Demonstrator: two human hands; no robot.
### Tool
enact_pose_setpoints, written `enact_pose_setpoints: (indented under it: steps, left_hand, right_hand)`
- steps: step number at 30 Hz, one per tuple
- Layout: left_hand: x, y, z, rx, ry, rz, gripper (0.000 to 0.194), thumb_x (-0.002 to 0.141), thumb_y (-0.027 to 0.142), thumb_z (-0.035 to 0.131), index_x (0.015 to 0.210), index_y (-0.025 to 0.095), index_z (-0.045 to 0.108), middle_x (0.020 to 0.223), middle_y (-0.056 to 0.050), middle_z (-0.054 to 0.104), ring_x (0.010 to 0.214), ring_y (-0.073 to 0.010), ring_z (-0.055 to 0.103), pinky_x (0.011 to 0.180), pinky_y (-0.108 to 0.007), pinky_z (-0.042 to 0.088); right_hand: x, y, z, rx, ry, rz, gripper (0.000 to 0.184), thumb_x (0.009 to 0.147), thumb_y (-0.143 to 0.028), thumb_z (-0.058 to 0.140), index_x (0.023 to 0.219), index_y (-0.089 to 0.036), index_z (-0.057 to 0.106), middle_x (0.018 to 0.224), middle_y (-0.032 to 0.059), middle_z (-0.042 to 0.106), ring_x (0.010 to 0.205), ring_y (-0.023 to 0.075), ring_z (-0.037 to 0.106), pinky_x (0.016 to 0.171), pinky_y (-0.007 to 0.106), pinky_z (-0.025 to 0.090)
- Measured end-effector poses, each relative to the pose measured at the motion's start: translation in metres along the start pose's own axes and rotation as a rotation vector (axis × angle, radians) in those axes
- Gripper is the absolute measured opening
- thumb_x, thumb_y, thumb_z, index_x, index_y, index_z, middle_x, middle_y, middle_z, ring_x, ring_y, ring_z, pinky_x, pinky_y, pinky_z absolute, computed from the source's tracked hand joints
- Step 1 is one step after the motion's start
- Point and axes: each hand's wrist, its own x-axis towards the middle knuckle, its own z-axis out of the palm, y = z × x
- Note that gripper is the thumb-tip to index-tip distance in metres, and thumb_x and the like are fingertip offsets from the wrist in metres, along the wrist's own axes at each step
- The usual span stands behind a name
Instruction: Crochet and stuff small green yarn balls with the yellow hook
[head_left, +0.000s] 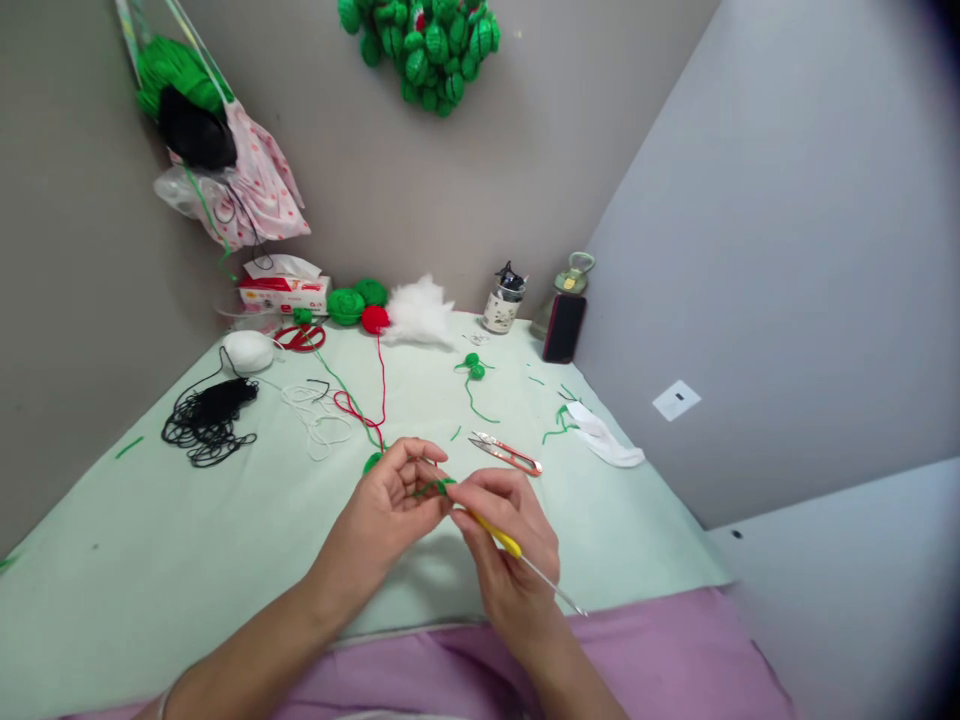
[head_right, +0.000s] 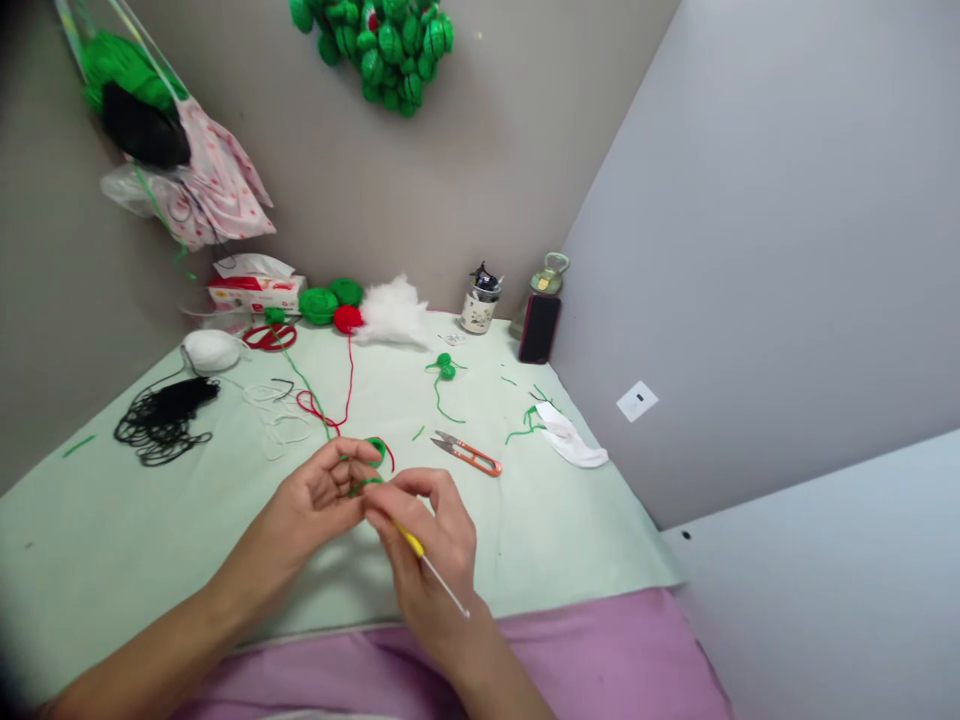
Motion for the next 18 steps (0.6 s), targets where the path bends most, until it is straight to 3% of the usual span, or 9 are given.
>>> enact_pose_setpoints:
  steps: [5, 8, 11, 14, 16, 18]
  left_hand:
    - [0.0, -0.002, -0.003, 0.011, -0.06, -0.029, 0.042, 0.072, 0.028, 0.086, 0.106, 0.025, 0.062, 0.089, -0.001, 0.069, 0.089, -0.0195, 0.065, 0.081, -0.031, 0.051]
    - [0.002, -0.002, -0.005, 0.015, -0.119, -0.055, 0.04, 0.075, 0.027, 0.084, 0.108, 0.026, 0.06, 0.09, 0.0, 0.07, 0.084, -0.0178, 0.066, 0.081, -0.032, 0.051]
    - [0.003, -0.001, -0.007, 0.003, -0.207, -0.084, 0.047, 0.082, 0.025, 0.078, 0.124, 0.028, 0.057, 0.096, -0.001, 0.069, 0.078, -0.0146, 0.065, 0.081, -0.033, 0.052]
    - [0.003, 0.001, -0.011, 0.004, -0.274, -0.084, 0.069, 0.084, 0.028, 0.077, 0.145, 0.035, 0.044, 0.12, -0.007, 0.065, 0.08, -0.0147, 0.063, 0.076, -0.033, 0.054]
    - [0.003, 0.005, -0.017, 0.08, -0.275, -0.066, 0.08, 0.083, 0.031, 0.079, 0.151, 0.039, 0.037, 0.133, -0.01, 0.059, 0.082, -0.0156, 0.062, 0.069, -0.031, 0.055]
    - [0.004, 0.015, -0.029, 0.257, -0.254, -0.055, 0.077, 0.082, 0.033, 0.078, 0.15, 0.037, 0.042, 0.129, -0.009, 0.06, 0.077, -0.0149, 0.059, 0.062, -0.029, 0.053]
  right_hand:
    - [0.005, -0.003, -0.002, -0.007, -0.06, 0.113, 0.036, 0.095, -0.013, 0.065, 0.12, -0.037, 0.074, 0.094, 0.0046, 0.065, 0.084, 0.0193, 0.066, 0.068, 0.033, 0.059]
    - [0.006, -0.001, -0.006, -0.036, -0.081, 0.071, 0.038, 0.095, -0.011, 0.064, 0.122, -0.037, 0.074, 0.093, 0.0039, 0.065, 0.081, 0.0183, 0.066, 0.067, 0.032, 0.058]
    - [0.003, 0.004, -0.009, -0.177, -0.027, -0.068, 0.05, 0.094, -0.004, 0.061, 0.13, -0.037, 0.07, 0.096, 0.0052, 0.066, 0.081, 0.018, 0.067, 0.07, 0.033, 0.059]
    - [0.0, 0.006, -0.013, -0.219, 0.048, -0.112, 0.055, 0.091, 0.001, 0.062, 0.13, -0.036, 0.07, 0.1, 0.0062, 0.068, 0.085, 0.0184, 0.069, 0.074, 0.033, 0.059]
    - [0.001, 0.007, -0.018, -0.167, 0.12, -0.054, 0.048, 0.09, 0.0, 0.065, 0.121, -0.035, 0.074, 0.098, 0.0057, 0.071, 0.087, 0.0191, 0.07, 0.076, 0.034, 0.058]
    - [0.005, 0.008, -0.026, -0.059, 0.203, 0.095, 0.034, 0.089, -0.006, 0.069, 0.107, -0.033, 0.079, 0.094, 0.0044, 0.073, 0.085, 0.019, 0.069, 0.073, 0.034, 0.057]
